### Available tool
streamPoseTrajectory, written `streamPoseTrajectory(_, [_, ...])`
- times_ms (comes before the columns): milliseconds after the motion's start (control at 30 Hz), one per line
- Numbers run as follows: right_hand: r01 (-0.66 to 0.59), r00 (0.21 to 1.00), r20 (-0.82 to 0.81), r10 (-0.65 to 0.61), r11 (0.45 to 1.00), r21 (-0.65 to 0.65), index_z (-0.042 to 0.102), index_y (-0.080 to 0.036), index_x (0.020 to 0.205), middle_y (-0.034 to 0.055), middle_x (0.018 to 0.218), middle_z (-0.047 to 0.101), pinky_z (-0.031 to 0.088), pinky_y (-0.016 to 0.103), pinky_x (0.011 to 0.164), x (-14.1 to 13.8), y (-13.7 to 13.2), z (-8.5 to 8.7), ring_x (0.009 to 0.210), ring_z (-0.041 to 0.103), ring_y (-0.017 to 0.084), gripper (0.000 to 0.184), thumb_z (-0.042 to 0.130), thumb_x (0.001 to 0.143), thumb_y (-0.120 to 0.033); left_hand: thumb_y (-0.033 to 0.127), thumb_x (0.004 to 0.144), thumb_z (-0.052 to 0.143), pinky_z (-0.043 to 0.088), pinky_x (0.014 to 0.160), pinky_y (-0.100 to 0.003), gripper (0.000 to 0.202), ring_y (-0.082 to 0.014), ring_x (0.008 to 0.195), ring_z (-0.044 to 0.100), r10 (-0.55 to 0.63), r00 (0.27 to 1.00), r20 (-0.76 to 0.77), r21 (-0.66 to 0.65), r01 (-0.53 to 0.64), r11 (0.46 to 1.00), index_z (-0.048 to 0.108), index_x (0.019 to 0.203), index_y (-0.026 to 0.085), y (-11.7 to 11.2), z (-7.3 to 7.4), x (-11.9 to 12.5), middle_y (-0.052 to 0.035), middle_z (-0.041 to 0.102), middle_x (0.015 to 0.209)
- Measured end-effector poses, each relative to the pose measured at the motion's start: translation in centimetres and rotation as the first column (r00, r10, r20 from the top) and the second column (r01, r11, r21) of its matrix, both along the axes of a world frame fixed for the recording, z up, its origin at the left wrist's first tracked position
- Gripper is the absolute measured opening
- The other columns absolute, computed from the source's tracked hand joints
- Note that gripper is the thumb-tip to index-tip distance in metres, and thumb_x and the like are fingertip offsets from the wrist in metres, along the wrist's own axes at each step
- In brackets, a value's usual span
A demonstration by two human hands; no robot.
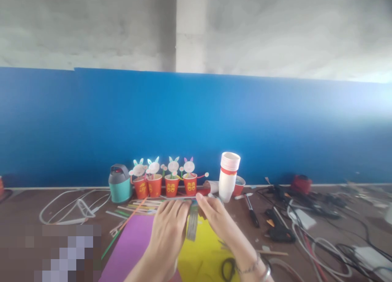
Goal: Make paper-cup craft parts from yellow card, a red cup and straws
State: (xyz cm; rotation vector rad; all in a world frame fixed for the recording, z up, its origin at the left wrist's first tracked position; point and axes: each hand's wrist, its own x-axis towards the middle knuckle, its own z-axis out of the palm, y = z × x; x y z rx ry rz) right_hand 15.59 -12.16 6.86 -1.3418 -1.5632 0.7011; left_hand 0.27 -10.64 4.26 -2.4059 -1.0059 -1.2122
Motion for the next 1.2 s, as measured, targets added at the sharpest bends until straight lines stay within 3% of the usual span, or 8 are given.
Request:
streamPoseTrajectory(167, [0.055, 0.996, 0.071, -0.056, 0.998, 0.007, 0.042, -0.020, 0.058, -0.0048, 0.053, 0.036, 0.026, 0.025, 0.048, 0.1, -0.8, 0.8, 0.051, 0.035, 0.010, 0.051, 0.037, 0.090, -0.060, 0.005, 0.078, 0.049, 0.044, 0.078, -0.039, 0.033, -0.0245, 0.085, 0.062, 0.084, 0.996, -0.032, -0.010, -0.085, 0.996, 0.055, 0.109, 0.016, 0.2, 0.3, -0.6, -0.0080, 0.069, 0.096])
streamPoseTrajectory(300, [0.033, 0.970, 0.240, -0.039, 0.999, 0.030, 0.054, -0.019, 0.063, -0.0016, 0.061, 0.054, 0.032, 0.024, 0.053, -0.5, -1.6, 1.0, 0.059, 0.048, 0.013, 0.039, 0.058, 0.081, -0.052, 0.008, 0.083, 0.044, 0.045, 0.071, -0.035, 0.025, -0.0223, 0.076, 0.064, 0.145, 0.989, -0.031, 0.026, -0.145, 0.989, 0.058, 0.102, 0.017, 0.6, 0.5, -0.8, -0.0062, 0.070, 0.084])
streamPoseTrajectory(400, [0.078, 0.947, 0.303, -0.106, 0.991, 0.105, 0.060, -0.019, 0.068, 0.0016, 0.074, 0.062, 0.040, 0.027, 0.063, -1.4, -1.8, 0.7, 0.072, 0.056, 0.019, 0.024, 0.070, 0.072, -0.040, 0.009, 0.084, 0.042, 0.045, 0.069, -0.033, 0.025, -0.0215, 0.074, 0.064, 0.129, 0.992, -0.004, -0.056, -0.129, 0.990, 0.061, 0.096, 0.019, 0.7, 0.7, -0.9, -0.0050, 0.069, 0.080])
streamPoseTrajectory(567, [0.072, 0.933, 0.329, -0.145, 0.972, 0.224, 0.054, -0.020, 0.062, 0.0040, 0.080, 0.057, 0.043, 0.032, 0.073, -2.2, -1.5, 0.3, 0.081, 0.055, 0.021, 0.022, 0.063, 0.080, -0.028, 0.015, 0.087, 0.040, 0.043, 0.065, -0.032, 0.023, -0.0226, 0.071, 0.064, 0.070, 0.996, 0.048, -0.242, -0.056, 0.969, 0.062, 0.088, 0.019, 0.9, 1.0, -1.1, -0.0046, 0.068, 0.076])
streamPoseTrajectory(833, [0.082, 0.895, 0.382, -0.229, 0.928, 0.363, 0.051, -0.020, 0.067, 0.0070, 0.091, 0.051, 0.043, 0.036, 0.076, -1.8, -1.6, 0.5, 0.088, 0.051, 0.022, 0.021, 0.053, 0.087, -0.028, 0.024, 0.091, 0.037, 0.041, 0.061, -0.026, 0.026, -0.0195, 0.069, 0.063, 0.029, 0.969, 0.246, -0.515, 0.105, 0.851, 0.062, 0.084, 0.019, 1.1, 0.9, -0.7, -0.0049, 0.069, 0.076])
streamPoseTrajectory(967, [0.067, 0.887, 0.394, -0.241, 0.912, 0.405, 0.053, -0.020, 0.074, 0.0081, 0.097, 0.050, 0.043, 0.039, 0.081, -1.9, -1.8, 0.5, 0.093, 0.050, 0.024, 0.013, 0.053, 0.086, -0.025, 0.026, 0.089, 0.040, 0.040, 0.061, -0.025, 0.025, -0.0187, 0.067, 0.063, 0.015, 0.947, 0.321, -0.573, 0.181, 0.799, 0.064, 0.084, 0.018, 0.9, 1.2, -0.6, -0.0043, 0.069, 0.073])
streamPoseTrajectory(1133, [0.022, 0.925, 0.341, -0.167, 0.920, 0.391, 0.052, -0.021, 0.079, 0.0074, 0.099, 0.051, 0.045, 0.035, 0.081, -1.9, -1.9, 0.6, 0.091, 0.052, 0.021, 0.010, 0.050, 0.088, -0.024, 0.033, 0.089, 0.045, 0.042, 0.057, -0.023, 0.027, -0.0160, 0.058, 0.060, -0.026, 0.872, 0.489, -0.635, 0.376, 0.675, 0.065, 0.098, 0.017, 0.9, 1.6, -0.6, -0.0022, 0.068, 0.071])
streamPoseTrajectory(1200, [0.013, 0.939, 0.313, -0.140, 0.926, 0.376, 0.051, -0.021, 0.078, 0.0068, 0.097, 0.050, 0.047, 0.033, 0.077, -1.9, -1.9, 0.6, 0.087, 0.053, 0.020, 0.012, 0.049, 0.089, -0.025, 0.034, 0.088, 0.046, 0.044, 0.059, -0.023, 0.028, -0.0164, 0.061, 0.061, -0.039, 0.847, 0.531, -0.629, 0.425, 0.651, 0.065, 0.100, 0.018, 1.0, 1.6, -0.6, -0.0027, 0.069, 0.075])
